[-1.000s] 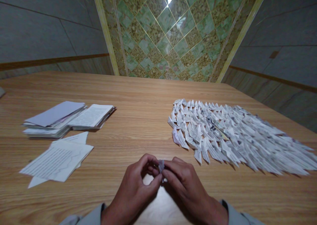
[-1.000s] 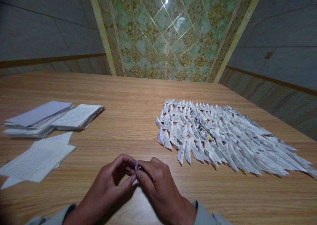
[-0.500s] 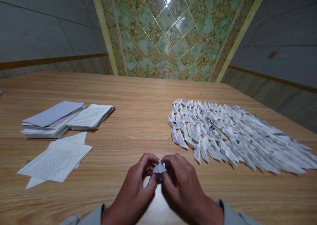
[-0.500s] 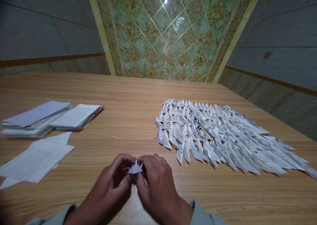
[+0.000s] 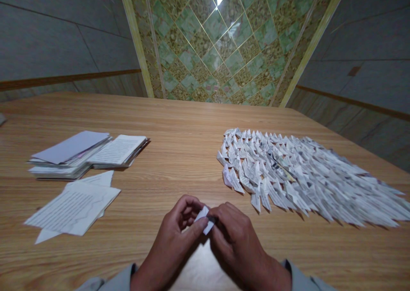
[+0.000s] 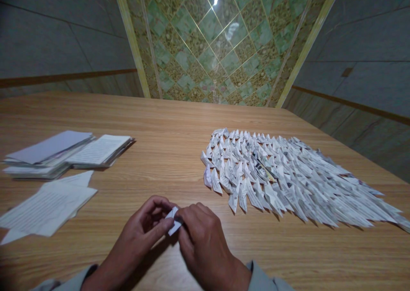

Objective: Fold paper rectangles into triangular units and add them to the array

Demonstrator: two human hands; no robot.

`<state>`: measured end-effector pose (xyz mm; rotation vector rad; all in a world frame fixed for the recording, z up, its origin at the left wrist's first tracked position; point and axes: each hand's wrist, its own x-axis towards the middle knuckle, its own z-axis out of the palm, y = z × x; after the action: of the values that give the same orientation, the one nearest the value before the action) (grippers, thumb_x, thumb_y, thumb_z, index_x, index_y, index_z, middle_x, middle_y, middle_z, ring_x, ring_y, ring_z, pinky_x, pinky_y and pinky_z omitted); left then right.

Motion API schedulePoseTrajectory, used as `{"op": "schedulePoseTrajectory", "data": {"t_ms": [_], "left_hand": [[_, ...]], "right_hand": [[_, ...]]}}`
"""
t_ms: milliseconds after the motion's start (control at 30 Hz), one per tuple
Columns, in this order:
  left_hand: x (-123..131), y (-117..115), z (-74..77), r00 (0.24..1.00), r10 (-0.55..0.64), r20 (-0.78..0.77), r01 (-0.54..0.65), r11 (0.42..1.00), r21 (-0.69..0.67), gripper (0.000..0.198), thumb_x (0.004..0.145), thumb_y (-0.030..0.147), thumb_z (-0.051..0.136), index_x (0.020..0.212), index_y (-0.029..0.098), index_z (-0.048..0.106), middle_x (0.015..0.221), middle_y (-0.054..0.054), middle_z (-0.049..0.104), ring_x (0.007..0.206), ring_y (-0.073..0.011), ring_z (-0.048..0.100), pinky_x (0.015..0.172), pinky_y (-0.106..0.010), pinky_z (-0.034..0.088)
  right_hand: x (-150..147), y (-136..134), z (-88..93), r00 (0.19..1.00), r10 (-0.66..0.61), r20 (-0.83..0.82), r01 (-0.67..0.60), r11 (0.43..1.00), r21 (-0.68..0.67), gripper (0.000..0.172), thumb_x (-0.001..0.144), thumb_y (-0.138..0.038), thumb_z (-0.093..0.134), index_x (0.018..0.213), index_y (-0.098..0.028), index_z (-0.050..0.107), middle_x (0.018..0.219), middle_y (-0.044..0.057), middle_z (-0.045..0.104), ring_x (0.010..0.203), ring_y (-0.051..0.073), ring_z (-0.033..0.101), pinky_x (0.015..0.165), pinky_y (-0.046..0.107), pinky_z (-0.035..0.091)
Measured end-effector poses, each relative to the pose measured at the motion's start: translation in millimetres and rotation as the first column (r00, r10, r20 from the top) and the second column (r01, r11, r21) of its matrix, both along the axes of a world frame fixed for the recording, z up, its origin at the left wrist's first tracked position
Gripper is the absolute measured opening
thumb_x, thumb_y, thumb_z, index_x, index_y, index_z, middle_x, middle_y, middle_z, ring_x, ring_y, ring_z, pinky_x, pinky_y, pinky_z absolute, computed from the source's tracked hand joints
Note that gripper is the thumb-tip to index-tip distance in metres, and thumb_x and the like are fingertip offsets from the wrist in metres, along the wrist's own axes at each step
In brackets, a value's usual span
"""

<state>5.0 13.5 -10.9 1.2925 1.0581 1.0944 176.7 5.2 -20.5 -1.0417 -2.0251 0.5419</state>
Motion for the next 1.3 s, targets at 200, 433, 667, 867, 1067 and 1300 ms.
{"op": "schedulePoseTrajectory", "data": {"t_ms": [200,433,667,867,1067,1300], "left_hand": [[0,-2,-5.7,0.998,0.051,-0.049,-0.049,0.998,0.038,0.031,0.087,0.023,0.069,0.114,0.025,0.055,0.096,-0.002,0.076,0.092,-0.0205,0.073,0.083,-0.031,0.056],[-5,-4,-16.1,0.973,0.009,-0.231,0.047,0.971,0.233,0.034,0.093,0.024,0.065,0.125,0.029,0.053,0.104,-0.002,0.078,0.094,-0.0205,0.076,0.083,-0.031,0.06],[-8,-6,-12.5,0.932,0.093,-0.352,0.133,0.813,0.567,0.045,0.092,0.009,0.063,0.129,0.032,0.053,0.112,-0.003,0.069,0.091,-0.0165,0.07,0.081,-0.026,0.058],[-7,-8,-8.0,0.944,0.05,-0.327,0.103,0.895,0.433,0.037,0.091,0.016,0.067,0.124,0.031,0.058,0.107,-0.003,0.07,0.09,-0.0182,0.069,0.081,-0.026,0.055],[-3,-1,3.5,0.973,-0.13,-0.191,0.144,0.988,0.06,0.019,0.093,0.034,0.064,0.084,0.019,0.07,0.08,-0.003,0.07,0.077,-0.0191,0.064,0.07,-0.026,0.05],[-6,-3,9.1,0.969,-0.116,-0.216,0.141,0.985,0.103,0.025,0.093,0.034,0.064,0.075,0.018,0.073,0.073,-0.003,0.069,0.07,-0.0175,0.062,0.066,-0.025,0.045]], "right_hand": [[1,0,8.0,0.987,-0.068,-0.145,0.045,0.987,-0.155,0.018,0.089,-0.008,0.052,0.098,-0.02,0.062,0.089,0.003,0.065,0.083,0.019,0.058,0.073,0.03,0.041],[0,2,14.0,0.966,-0.139,-0.218,0.052,0.93,-0.365,0.006,0.087,-0.018,0.065,0.092,-0.019,0.067,0.084,0.002,0.065,0.076,0.017,0.059,0.067,0.029,0.042],[1,4,15.9,0.945,-0.149,-0.293,-0.006,0.883,-0.469,0.007,0.084,-0.024,0.068,0.087,-0.018,0.065,0.076,-0.001,0.061,0.07,0.016,0.054,0.064,0.028,0.04],[2,1,18.2,0.958,-0.058,-0.281,-0.048,0.933,-0.356,0.017,0.091,-0.028,0.061,0.077,-0.018,0.063,0.074,0.0,0.059,0.07,0.016,0.052,0.063,0.027,0.036],[2,-2,18.6,0.953,-0.087,-0.29,-0.029,0.927,-0.375,0.024,0.094,-0.032,0.057,0.075,-0.018,0.059,0.072,0.0,0.057,0.068,0.015,0.051,0.059,0.026,0.035],[2,0,13.5,0.959,-0.054,-0.279,-0.071,0.905,-0.418,0.019,0.096,-0.032,0.054,0.084,-0.019,0.058,0.071,-0.002,0.056,0.065,0.014,0.049,0.059,0.026,0.034]]}}
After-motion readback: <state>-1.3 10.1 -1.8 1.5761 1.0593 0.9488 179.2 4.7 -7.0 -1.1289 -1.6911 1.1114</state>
